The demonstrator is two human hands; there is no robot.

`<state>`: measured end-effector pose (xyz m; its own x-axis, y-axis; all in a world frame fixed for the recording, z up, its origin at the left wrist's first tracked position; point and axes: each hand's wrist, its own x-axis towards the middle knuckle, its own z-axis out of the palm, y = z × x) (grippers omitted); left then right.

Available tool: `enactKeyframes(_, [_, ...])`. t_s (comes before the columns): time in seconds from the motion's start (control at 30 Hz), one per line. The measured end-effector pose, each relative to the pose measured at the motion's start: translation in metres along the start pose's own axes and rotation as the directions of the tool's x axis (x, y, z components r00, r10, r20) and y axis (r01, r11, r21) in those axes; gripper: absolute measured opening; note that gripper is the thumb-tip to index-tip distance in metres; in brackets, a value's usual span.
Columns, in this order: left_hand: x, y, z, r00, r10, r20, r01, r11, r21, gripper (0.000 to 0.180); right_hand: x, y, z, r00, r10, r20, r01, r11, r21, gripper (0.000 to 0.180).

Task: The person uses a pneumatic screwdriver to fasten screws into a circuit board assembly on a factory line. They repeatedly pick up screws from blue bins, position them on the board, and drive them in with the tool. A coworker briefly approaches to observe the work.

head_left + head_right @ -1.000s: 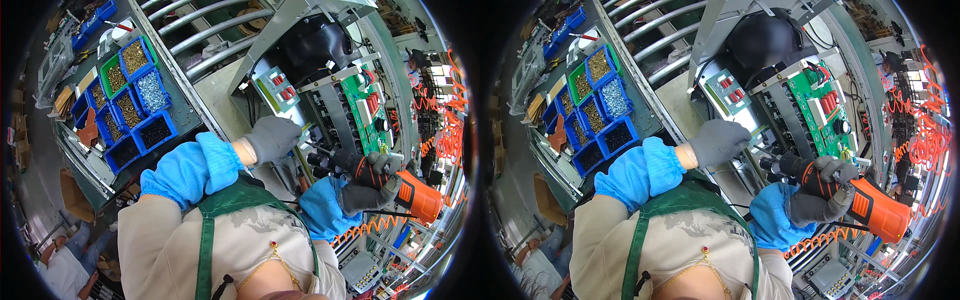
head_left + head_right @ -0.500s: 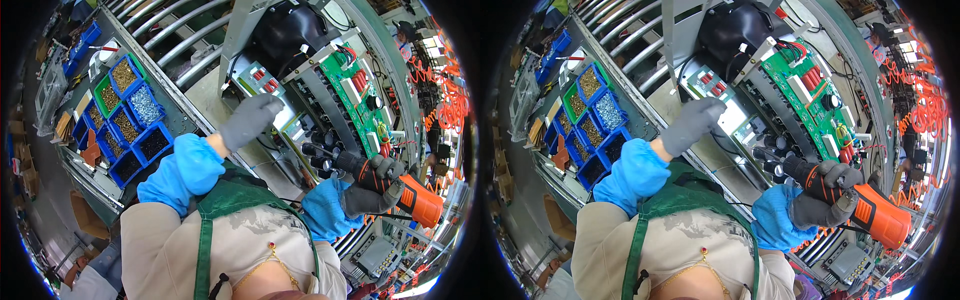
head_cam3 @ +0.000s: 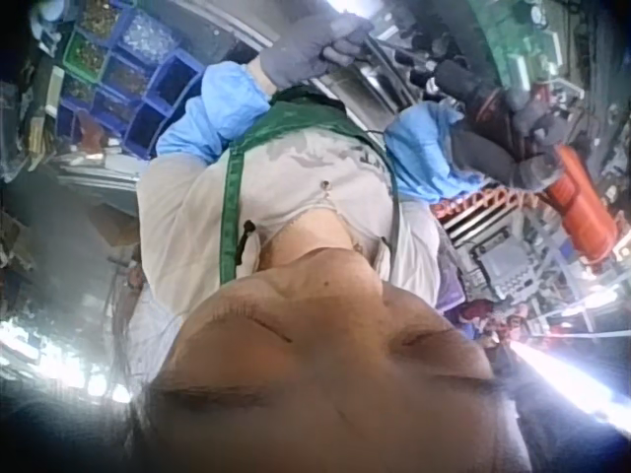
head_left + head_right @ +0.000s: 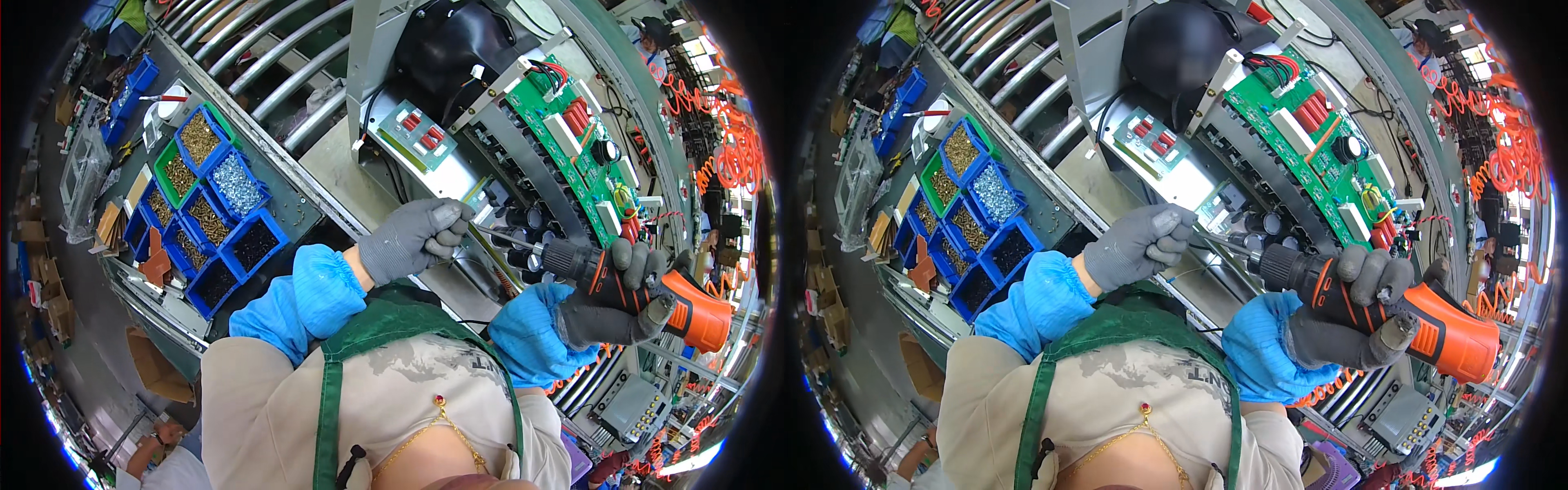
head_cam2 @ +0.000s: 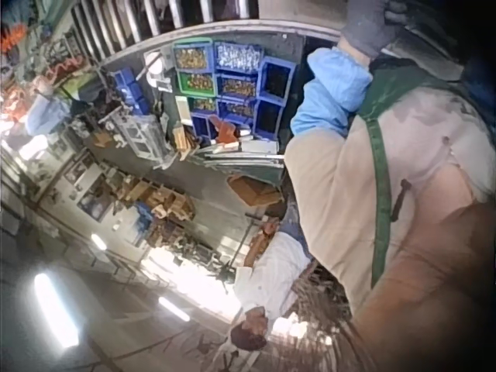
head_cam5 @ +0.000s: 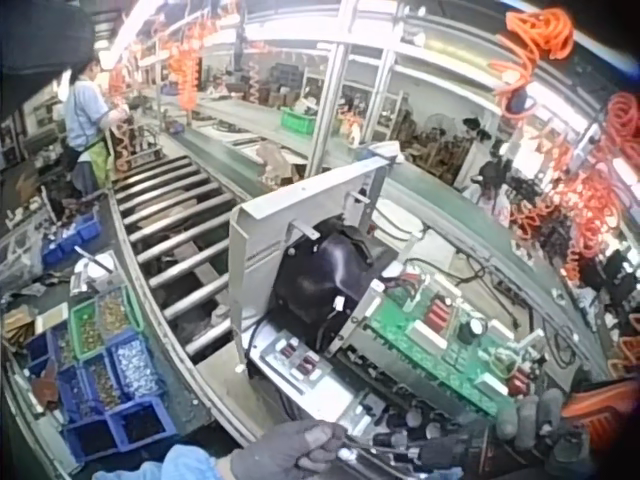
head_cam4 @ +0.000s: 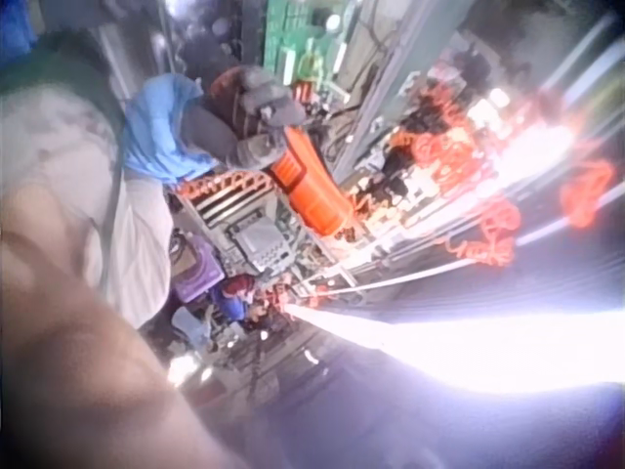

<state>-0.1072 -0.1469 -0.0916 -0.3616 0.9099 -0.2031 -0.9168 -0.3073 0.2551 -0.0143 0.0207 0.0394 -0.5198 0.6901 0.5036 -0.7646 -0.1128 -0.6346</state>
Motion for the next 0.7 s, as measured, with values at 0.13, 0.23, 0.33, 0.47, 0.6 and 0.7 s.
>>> enactKeyframes(0.13, [0.003, -0.013, -0.01, 1.0, -0.013, 0.019, 0.012, 1.0, 0.016, 0.037, -0.006, 0.003, 0.007, 1.0, 0.003, 0.004, -0.003, 1.0, 0.028, 0.054])
enactKeyframes(0.23, [0.001, -0.016, -0.007, 0.996, 0.013, -0.085, 0.0, 0.988, 0.157, 0.038, -0.007, 0.002, 0.009, 1.0, 0.018, 0.003, -0.018, 0.999, 0.043, 0.055])
enactKeyframes(0.33, [0.0, -0.018, -0.001, 0.995, 0.023, -0.092, -0.007, 0.985, 0.17, 0.037, -0.008, 0.003, 0.011, 1.0, 0.015, -0.01, -0.015, 1.0, 0.023, 0.057])
enactKeyframes(0.47, [0.002, -0.02, 0.001, 0.998, 0.017, -0.054, -0.009, 0.991, 0.137, 0.037, -0.009, 0.001, 0.007, 1.0, 0.024, -0.006, -0.024, 1.0, 0.016, 0.059])
enactKeyframes(0.6, [0.001, -0.02, 0.016, 0.991, 0.04, -0.127, -0.024, 0.992, 0.128, 0.04, -0.009, 0.0, 0.007, 0.999, 0.035, 0.013, -0.035, 0.999, 0.022, 0.058])
enactKeyframes(0.7, [0.001, -0.021, 0.013, 0.992, 0.05, -0.114, -0.036, 0.993, 0.114, 0.038, -0.008, 0.001, 0.009, 0.999, 0.02, 0.034, -0.02, 1.0, 0.011, 0.056])
